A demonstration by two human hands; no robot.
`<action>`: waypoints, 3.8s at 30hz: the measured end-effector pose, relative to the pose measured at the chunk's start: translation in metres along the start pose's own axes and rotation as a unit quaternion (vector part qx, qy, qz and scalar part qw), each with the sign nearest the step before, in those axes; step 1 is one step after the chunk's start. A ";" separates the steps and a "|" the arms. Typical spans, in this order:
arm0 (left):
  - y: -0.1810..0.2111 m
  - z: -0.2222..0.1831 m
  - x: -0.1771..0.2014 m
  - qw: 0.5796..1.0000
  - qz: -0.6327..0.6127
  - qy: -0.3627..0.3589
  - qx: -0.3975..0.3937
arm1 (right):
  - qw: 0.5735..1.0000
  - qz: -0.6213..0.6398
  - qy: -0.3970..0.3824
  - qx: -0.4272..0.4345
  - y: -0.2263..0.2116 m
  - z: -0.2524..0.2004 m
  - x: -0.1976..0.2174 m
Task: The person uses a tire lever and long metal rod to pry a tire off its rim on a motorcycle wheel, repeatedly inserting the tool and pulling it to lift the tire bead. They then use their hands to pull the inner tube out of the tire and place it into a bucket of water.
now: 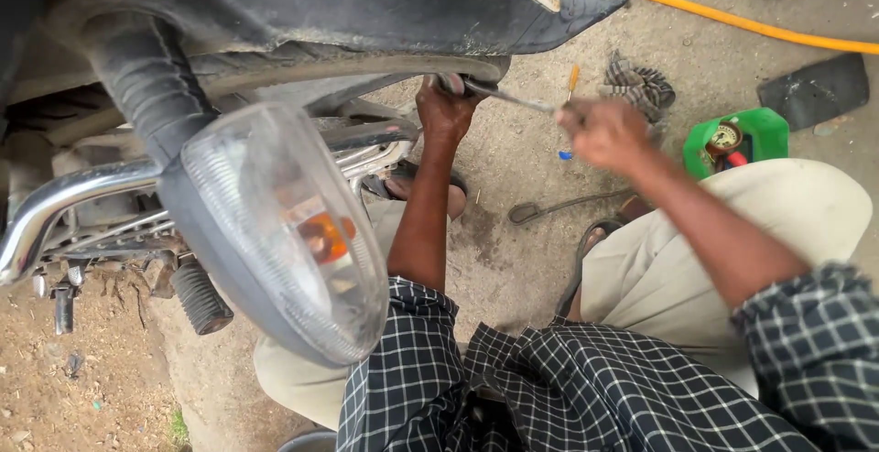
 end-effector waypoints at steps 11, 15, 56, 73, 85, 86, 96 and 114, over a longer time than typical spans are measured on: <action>0.040 -0.114 -0.048 0.813 0.549 0.191 -0.008 | 0.607 0.784 0.001 -0.130 -0.157 -0.018 -0.231; 0.032 -0.093 -0.072 0.741 0.634 0.220 0.028 | 0.696 0.716 0.009 -0.052 -0.150 0.011 -0.265; 0.015 -0.023 -0.058 0.640 0.713 0.198 -0.209 | 0.998 -0.047 -0.009 0.041 0.034 0.027 0.001; 0.048 -0.087 -0.148 0.781 0.564 0.063 -0.260 | 0.760 0.611 0.202 0.094 -0.178 -0.049 -0.166; 0.051 -0.093 -0.088 0.596 0.739 0.190 -0.250 | 0.990 0.120 -0.037 -0.065 0.052 -0.023 -0.184; 0.041 -0.089 -0.085 0.586 0.748 0.180 -0.253 | 0.990 0.079 -0.056 -0.105 0.076 -0.023 -0.180; 0.046 -0.108 -0.118 0.478 0.835 0.162 -0.221 | 0.942 0.094 0.153 -0.283 0.216 -0.014 -0.188; 0.040 -0.093 -0.049 0.392 0.867 0.215 -0.220 | 0.978 -0.099 -0.184 0.002 0.182 -0.011 -0.305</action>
Point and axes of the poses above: each hand's wrist, its own z-axis towards the middle knuckle, its own x-axis out of the back of the hand, y = z × x, the point moved 2 cm from there along z, towards the middle knuckle, and after that the axes turned 10 degrees about x, right-handed, at the moved point
